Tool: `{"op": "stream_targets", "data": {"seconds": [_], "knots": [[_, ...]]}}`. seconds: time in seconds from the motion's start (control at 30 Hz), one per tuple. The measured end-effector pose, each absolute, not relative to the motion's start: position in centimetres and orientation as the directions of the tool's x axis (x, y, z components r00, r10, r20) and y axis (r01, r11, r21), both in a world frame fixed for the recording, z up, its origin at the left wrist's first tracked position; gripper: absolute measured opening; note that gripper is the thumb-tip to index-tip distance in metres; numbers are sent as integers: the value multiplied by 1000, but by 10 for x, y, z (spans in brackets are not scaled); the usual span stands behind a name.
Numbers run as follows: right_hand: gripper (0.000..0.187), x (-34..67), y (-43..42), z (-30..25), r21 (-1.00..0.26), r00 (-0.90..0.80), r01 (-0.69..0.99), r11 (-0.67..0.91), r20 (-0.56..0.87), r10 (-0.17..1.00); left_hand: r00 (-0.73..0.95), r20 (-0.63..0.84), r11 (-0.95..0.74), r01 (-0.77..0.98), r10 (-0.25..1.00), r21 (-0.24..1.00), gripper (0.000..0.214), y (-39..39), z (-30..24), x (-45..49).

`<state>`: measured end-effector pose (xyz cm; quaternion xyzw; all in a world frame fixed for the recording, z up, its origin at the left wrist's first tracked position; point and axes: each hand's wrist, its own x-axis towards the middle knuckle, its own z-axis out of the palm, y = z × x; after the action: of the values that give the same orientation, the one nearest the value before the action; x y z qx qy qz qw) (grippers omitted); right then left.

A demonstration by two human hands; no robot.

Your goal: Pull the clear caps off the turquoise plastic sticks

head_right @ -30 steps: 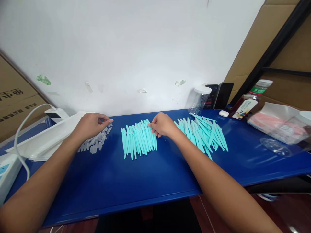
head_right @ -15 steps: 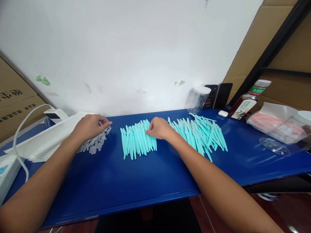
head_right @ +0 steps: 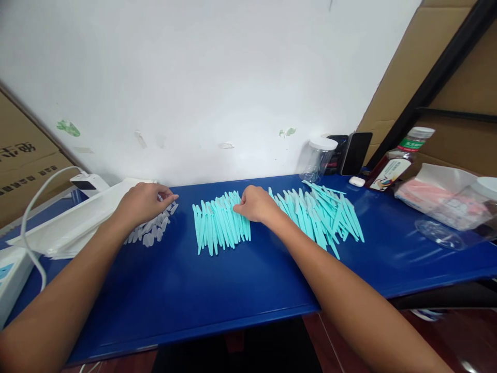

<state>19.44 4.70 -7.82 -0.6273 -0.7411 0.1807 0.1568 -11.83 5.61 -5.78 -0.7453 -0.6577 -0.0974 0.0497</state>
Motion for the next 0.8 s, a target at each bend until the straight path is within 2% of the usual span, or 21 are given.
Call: {"op": "stream_targets", "data": {"seconds": [0.27, 0.4, 0.63, 0.8], "knots": [[39, 196, 46, -77, -520, -258, 817, 248, 54, 965, 113, 198, -118, 993, 974, 13, 39, 57, -56, -119], [30, 200, 49, -73, -516, -227, 825, 230, 69, 971, 104, 188, -110, 994, 977, 23, 38, 56, -55, -119], [23, 196, 42, -70, -467, -235, 867, 173, -77, 969, 108, 196, -113, 993, 975, 16, 39, 57, -57, -120], [18, 192, 40, -74, -433, -246, 883, 179, -102, 964, 110, 200, -114, 993, 974, 8, 39, 59, -58, -121]]}}
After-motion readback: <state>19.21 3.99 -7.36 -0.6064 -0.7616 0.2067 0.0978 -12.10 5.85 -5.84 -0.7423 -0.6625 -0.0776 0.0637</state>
